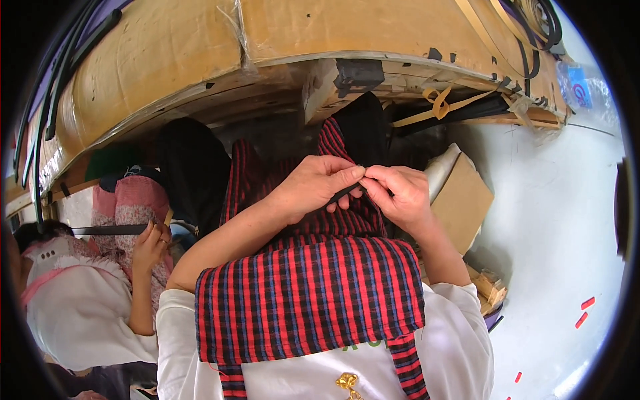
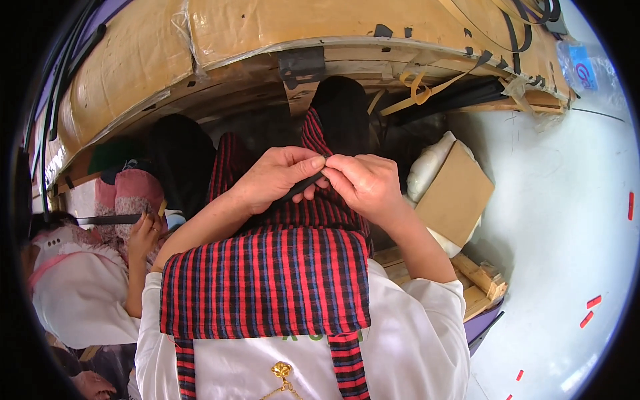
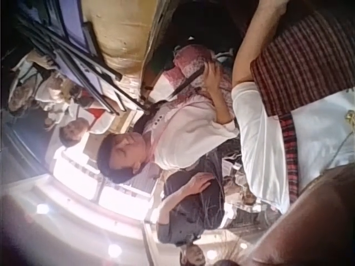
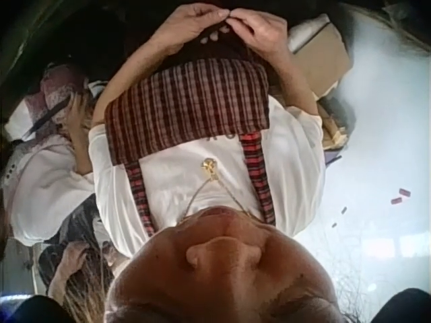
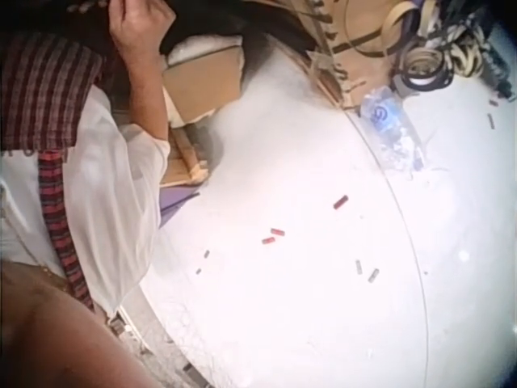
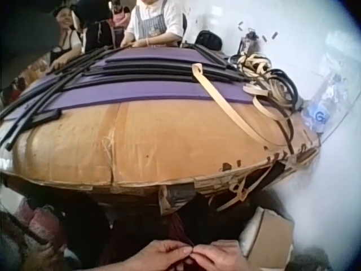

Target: Assembling small black plastic parts and frame components by hand at a shared workbench.

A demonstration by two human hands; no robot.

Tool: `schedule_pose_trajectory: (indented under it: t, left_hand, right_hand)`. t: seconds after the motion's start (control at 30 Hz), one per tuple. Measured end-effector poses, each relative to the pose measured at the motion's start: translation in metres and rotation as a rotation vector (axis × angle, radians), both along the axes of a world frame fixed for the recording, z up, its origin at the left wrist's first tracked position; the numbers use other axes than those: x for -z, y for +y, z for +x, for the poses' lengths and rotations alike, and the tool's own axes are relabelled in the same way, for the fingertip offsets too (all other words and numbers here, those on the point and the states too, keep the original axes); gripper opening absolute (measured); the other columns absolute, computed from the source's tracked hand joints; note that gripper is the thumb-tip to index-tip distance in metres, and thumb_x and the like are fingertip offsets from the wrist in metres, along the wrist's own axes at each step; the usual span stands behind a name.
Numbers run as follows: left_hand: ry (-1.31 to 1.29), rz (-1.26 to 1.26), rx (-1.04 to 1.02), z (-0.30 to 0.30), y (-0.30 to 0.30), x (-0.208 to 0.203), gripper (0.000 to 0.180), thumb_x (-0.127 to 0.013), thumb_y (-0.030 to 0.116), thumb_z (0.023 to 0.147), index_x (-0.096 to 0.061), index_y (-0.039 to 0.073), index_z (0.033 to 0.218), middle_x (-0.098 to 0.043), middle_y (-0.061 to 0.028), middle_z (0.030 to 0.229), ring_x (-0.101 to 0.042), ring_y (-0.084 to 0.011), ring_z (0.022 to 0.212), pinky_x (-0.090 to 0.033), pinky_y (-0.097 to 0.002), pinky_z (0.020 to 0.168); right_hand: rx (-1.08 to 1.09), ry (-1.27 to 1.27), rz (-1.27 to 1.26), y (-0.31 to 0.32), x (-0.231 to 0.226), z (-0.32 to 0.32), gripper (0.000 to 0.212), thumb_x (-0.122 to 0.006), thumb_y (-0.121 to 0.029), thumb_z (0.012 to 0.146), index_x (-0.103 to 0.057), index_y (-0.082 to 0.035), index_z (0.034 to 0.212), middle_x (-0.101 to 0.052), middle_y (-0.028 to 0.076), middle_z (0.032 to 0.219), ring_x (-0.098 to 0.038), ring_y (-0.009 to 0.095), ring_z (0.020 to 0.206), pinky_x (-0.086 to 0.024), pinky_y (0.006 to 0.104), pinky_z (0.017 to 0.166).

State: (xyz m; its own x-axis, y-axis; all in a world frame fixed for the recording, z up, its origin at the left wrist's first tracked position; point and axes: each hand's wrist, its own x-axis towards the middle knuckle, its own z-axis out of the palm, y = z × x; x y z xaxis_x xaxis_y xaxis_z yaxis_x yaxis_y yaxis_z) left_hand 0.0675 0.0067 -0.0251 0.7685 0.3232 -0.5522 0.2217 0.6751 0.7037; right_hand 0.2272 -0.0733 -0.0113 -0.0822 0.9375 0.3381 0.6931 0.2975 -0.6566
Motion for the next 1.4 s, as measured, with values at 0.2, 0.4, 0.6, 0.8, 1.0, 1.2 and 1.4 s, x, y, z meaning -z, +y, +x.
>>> schedule_pose_trajectory:
  t: [0.2,0.4,0.6,0.8,1.0,1.2,1.4]
  left_hand:
    - [0.076,0.043,-0.037,0.002,-0.003,-0.003,0.034,-0.055,0.031,0.084,-0.058,-0.001,0.092,-0.058,-0.0041,0.069,-0.051,-0.0071,0.052,-0.039,-0.0184,0.041]
    - [0.137,0.085,-0.059,0.006,-0.004,-0.007,0.031,-0.056,0.028,0.083,-0.058,-0.001,0.091,-0.058,-0.0046,0.068,-0.050,-0.0068,0.051,-0.039,-0.0177,0.041]
    - [0.147,0.095,-0.070,0.008,-0.006,-0.002,0.030,-0.055,0.028,0.084,-0.058,-0.001,0.092,-0.059,-0.0042,0.068,-0.051,-0.0064,0.052,-0.039,-0.0174,0.042]
    - [0.087,0.071,-0.050,0.007,-0.006,-0.002,0.036,-0.056,0.034,0.083,-0.058,0.000,0.093,-0.059,-0.0030,0.070,-0.051,-0.0057,0.052,-0.040,-0.0173,0.042]
    - [0.096,0.088,-0.014,0.006,-0.005,-0.004,0.031,-0.056,0.032,0.083,-0.059,0.002,0.089,-0.060,-0.0028,0.071,-0.052,-0.0057,0.054,-0.041,-0.0163,0.045]
    - [0.089,0.079,-0.004,0.006,-0.004,-0.002,0.032,-0.055,0.032,0.083,-0.059,0.001,0.089,-0.060,-0.0028,0.071,-0.052,-0.0058,0.055,-0.041,-0.0164,0.045]
    - [0.091,0.082,0.010,0.005,-0.003,-0.005,0.033,-0.055,0.033,0.083,-0.058,0.001,0.092,-0.060,-0.0033,0.074,-0.052,-0.0061,0.057,-0.042,-0.0171,0.047]
  right_hand:
    - [0.086,0.278,-0.261,-0.011,-0.008,0.003,0.019,-0.063,-0.003,0.073,-0.057,-0.001,0.092,-0.060,0.003,0.063,-0.055,0.010,0.052,-0.044,0.0208,0.049]
    - [0.118,0.844,-0.608,-0.019,-0.013,0.019,0.033,-0.059,-0.001,0.077,-0.049,0.001,0.109,-0.058,0.003,0.081,-0.052,0.005,0.070,-0.042,0.0171,0.062]
    - [0.220,0.957,-0.634,-0.022,-0.014,0.010,0.022,-0.059,0.000,0.077,-0.054,0.000,0.098,-0.059,0.003,0.077,-0.053,0.004,0.068,-0.043,0.0172,0.061]
    - [0.238,0.908,-0.424,-0.021,0.003,-0.004,0.018,-0.060,-0.001,0.077,-0.056,0.000,0.094,-0.059,0.003,0.078,-0.056,0.007,0.069,-0.044,0.0184,0.059]
    - [0.139,0.435,-0.272,-0.011,-0.003,-0.007,0.018,-0.061,0.002,0.074,-0.057,-0.001,0.091,-0.056,0.007,0.082,-0.061,0.013,0.069,-0.048,0.0217,0.058]
    - [0.113,0.512,-0.331,-0.009,-0.006,-0.003,0.018,-0.061,0.002,0.074,-0.057,-0.001,0.091,-0.057,0.007,0.081,-0.061,0.013,0.069,-0.049,0.0228,0.058]
    - [0.123,0.410,-0.253,-0.009,-0.002,-0.004,0.018,-0.060,0.002,0.074,-0.060,-0.001,0.092,-0.057,0.008,0.080,-0.061,0.013,0.067,-0.049,0.0227,0.058]
